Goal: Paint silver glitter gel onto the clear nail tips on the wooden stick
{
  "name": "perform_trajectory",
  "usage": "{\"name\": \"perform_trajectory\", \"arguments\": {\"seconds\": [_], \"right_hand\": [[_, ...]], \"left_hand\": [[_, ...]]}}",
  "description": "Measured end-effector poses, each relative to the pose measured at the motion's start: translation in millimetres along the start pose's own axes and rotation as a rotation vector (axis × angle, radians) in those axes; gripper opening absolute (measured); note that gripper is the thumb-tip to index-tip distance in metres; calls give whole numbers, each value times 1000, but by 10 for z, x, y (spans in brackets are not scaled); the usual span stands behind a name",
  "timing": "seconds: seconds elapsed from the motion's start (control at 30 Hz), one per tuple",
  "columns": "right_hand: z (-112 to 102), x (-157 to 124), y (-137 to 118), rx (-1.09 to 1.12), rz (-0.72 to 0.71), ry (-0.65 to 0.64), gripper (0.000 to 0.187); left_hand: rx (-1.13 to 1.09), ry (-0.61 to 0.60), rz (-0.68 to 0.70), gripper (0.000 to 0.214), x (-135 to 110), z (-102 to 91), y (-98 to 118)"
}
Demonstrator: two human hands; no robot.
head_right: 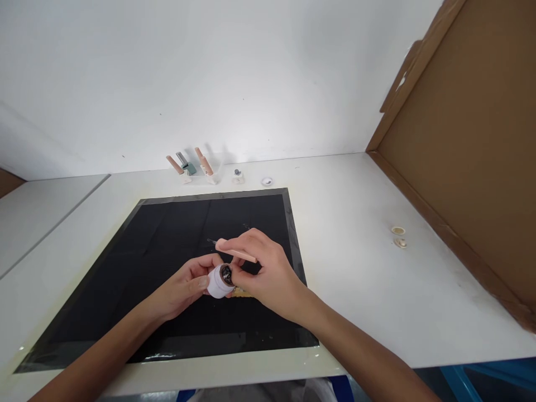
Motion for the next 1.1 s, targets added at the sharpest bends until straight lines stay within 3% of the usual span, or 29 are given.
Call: {"name": "perform_trajectory", "arguments": {"seconds": [0.2,0.3,0.47,0.8,0.93,1.1], "right_hand": [[-58,35,31,106,97,-7,38],[-197,80,8,144,134,77,29],[-410,106,-149,-28,43,158,23],[-290,106,-320,-234,-183,-21,21],[-270,98,-287,-253,-124,-38,20],[-249,48,-74,-46,131,41,23]], "left_hand": [[-53,-32,22,35,-1,37,47],[-74,-40,60,36,-12,41,91],[-128,6,113,31,-58,-23,158],[-189,-33,51,36,-75,22,161],[-155,-13,41,39,-68,-6,127],[-109,-18,23,41,-77,11,112]]}}
Point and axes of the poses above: each hand's wrist, its own x-axis towards the middle knuckle, its own z-axis out of the palm, y = z × x, the point moved 7 cm from there along x, towards the middle knuckle, and after that the axes turned 15 degrees about -z, right-handed, at the moved point
